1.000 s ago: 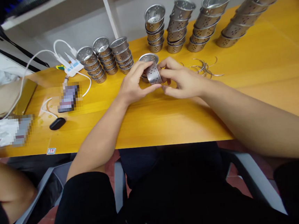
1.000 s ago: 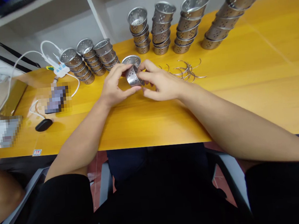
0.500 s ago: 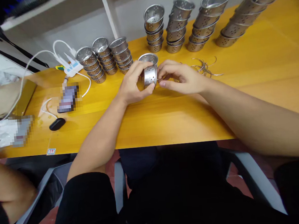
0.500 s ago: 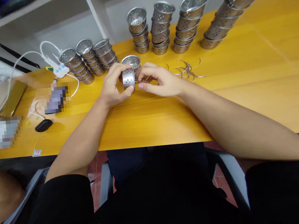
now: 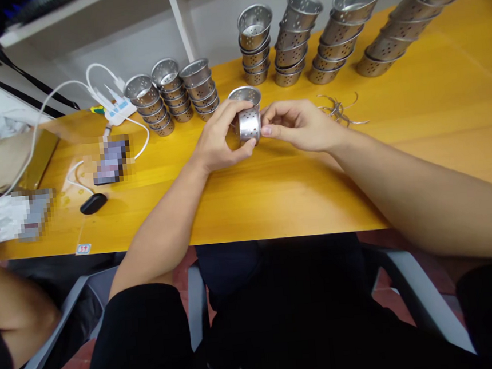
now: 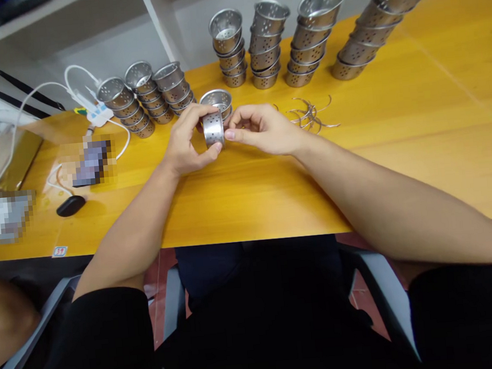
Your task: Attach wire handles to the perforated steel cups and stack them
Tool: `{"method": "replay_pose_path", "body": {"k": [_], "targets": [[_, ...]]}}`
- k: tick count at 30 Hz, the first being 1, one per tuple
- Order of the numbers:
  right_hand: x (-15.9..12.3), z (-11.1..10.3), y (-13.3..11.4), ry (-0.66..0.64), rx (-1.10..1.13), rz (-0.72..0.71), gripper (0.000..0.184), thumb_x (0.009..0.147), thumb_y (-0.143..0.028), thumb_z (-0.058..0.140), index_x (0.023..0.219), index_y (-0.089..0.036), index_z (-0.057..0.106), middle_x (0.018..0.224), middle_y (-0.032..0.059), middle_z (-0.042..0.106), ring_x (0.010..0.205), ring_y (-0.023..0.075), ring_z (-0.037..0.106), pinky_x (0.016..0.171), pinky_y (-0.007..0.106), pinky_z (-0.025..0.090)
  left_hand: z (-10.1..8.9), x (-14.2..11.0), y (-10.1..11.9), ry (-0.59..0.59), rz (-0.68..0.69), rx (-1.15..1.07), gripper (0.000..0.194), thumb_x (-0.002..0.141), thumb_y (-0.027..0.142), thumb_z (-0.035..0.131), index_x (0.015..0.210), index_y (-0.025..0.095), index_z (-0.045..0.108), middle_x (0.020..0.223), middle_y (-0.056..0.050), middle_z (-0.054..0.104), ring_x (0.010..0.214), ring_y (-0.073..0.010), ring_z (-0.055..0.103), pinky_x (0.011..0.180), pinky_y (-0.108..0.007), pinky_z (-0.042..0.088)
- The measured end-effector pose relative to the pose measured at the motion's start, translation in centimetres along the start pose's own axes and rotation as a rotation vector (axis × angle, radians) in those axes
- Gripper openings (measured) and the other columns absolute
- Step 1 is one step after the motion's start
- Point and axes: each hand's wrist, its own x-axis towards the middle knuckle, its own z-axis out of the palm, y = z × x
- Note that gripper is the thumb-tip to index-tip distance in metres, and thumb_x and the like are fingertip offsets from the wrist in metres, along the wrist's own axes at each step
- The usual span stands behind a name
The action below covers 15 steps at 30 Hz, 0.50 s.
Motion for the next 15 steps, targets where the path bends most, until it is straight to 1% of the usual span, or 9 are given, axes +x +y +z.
{"method": "replay_pose_path", "body": {"k": [2,4,7,12,15], "targets": [[0.06,-0.09,-0.19,-0.021,0.013,0.005,0.067,0.081,-0.093,0.119,0.094,-0.035,0.090,0.114,0.0091,0.092,0.096,0.0349,0.079,0.098,0.061,0.073,-0.03,0.06,0.25,-0.011,-0.021,0.003,0.074,0.102,0.078,0.101,0.159,0.036,0.081,0.154,-0.009,0.088,0.147,-0.0389,0.087,0.130,-0.058,0.075],[0.06,-0.20,-0.36,-0.036,0.011,0.013,0.068,0.080,-0.093,0.120,0.095,-0.034,0.090,0.116,0.0096,0.093,0.100,0.0367,0.082,0.101,0.062,0.075,-0.03,0.12,0.49,-0.016,-0.072,0.001,0.073,0.100,0.077,0.105,0.156,0.036,0.083,0.152,-0.008,0.088,0.148,-0.0394,0.087,0.130,-0.059,0.075],[-0.05,-0.34,-0.54,-0.037,-0.014,0.022,0.069,0.080,-0.093,0.120,0.096,-0.034,0.089,0.113,0.0099,0.092,0.101,0.0380,0.084,0.101,0.063,0.076,0.03,0.16,0.70,0.005,-0.121,-0.013,0.071,0.098,0.078,0.108,0.150,0.035,0.085,0.146,-0.008,0.088,0.146,-0.0394,0.087,0.128,-0.059,0.076],[-0.19,-0.38,-0.62,-0.026,0.010,0.029,0.067,0.079,-0.090,0.122,0.095,-0.034,0.089,0.108,0.0084,0.090,0.095,0.0355,0.082,0.094,0.060,0.076,0.26,0.12,0.70,0.038,-0.040,-0.032,0.069,0.100,0.074,0.107,0.152,0.036,0.084,0.145,-0.007,0.088,0.145,-0.0385,0.088,0.129,-0.060,0.076],[-0.08,-0.37,-0.62,-0.028,0.048,0.018,0.062,0.079,-0.083,0.126,0.094,-0.034,0.091,0.110,0.0085,0.090,0.094,0.0332,0.082,0.094,0.057,0.077,0.31,0.13,0.81,0.063,-0.035,-0.041,0.070,0.099,0.080,0.106,0.150,0.036,0.085,0.143,-0.007,0.088,0.144,-0.0389,0.089,0.129,-0.061,0.076]]}}
